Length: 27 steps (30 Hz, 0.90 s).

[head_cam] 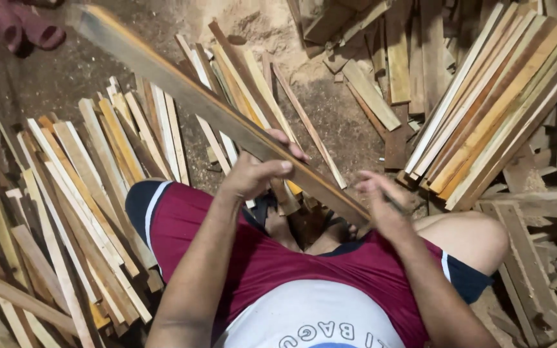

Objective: Marking thin wooden strips with a pencil for sorting or future cutting

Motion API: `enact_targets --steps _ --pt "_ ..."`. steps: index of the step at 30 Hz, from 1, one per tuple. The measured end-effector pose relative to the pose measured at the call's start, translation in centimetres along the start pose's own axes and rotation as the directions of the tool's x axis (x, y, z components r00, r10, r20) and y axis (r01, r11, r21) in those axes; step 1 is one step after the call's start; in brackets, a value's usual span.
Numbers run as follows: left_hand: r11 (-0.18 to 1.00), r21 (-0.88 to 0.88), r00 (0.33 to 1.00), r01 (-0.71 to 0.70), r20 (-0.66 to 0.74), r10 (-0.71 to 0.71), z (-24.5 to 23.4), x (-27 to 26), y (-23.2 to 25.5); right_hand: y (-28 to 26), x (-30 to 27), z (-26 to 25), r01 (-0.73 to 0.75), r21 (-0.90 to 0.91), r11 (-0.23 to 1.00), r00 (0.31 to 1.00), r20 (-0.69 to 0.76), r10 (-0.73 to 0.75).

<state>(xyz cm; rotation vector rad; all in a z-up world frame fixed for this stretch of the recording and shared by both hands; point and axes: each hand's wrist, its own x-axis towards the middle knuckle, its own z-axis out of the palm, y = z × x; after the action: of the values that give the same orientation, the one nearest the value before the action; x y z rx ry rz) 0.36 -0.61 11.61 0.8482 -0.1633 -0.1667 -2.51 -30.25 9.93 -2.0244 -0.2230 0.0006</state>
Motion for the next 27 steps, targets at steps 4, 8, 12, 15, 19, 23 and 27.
enact_targets --steps 4,8,12,15,19,23,27 --pt "0.991 -0.026 0.991 0.132 0.034 -0.131 1.5 1.1 0.4 -1.3 -1.2 2.5 -0.048 0.091 0.995 0.994 0.107 0.038" --pt "0.973 0.029 0.973 0.229 0.012 -0.229 0.6 2.2 -0.8 -0.9 -2.1 3.0 -0.333 0.286 0.898 0.94 0.178 0.292" --pt "0.955 0.065 0.957 0.289 -0.048 -0.286 -0.2 3.5 -2.1 -0.4 -3.6 4.3 -0.527 0.417 0.74 0.846 0.174 0.505" --pt "0.937 0.11 0.943 0.332 -0.047 -0.329 -5.9 4.8 -7.5 0.2 -4.7 5.1 -0.463 0.43 0.775 0.863 0.019 0.506" --pt "0.946 0.093 0.951 0.31 -0.041 -0.308 3.0 4.4 0.9 0.0 -5.9 5.1 -0.402 0.373 0.836 0.869 -0.13 0.477" --pt "0.917 0.197 0.938 0.347 -0.094 -0.334 4.7 3.0 2.4 0.9 -5.0 4.9 -0.397 0.523 0.754 0.808 -0.19 0.557" --pt "0.847 0.243 0.881 0.472 -0.128 -0.455 6.4 0.4 -1.0 2.4 -2.5 2.4 -0.371 0.498 0.784 0.766 -0.313 0.562"
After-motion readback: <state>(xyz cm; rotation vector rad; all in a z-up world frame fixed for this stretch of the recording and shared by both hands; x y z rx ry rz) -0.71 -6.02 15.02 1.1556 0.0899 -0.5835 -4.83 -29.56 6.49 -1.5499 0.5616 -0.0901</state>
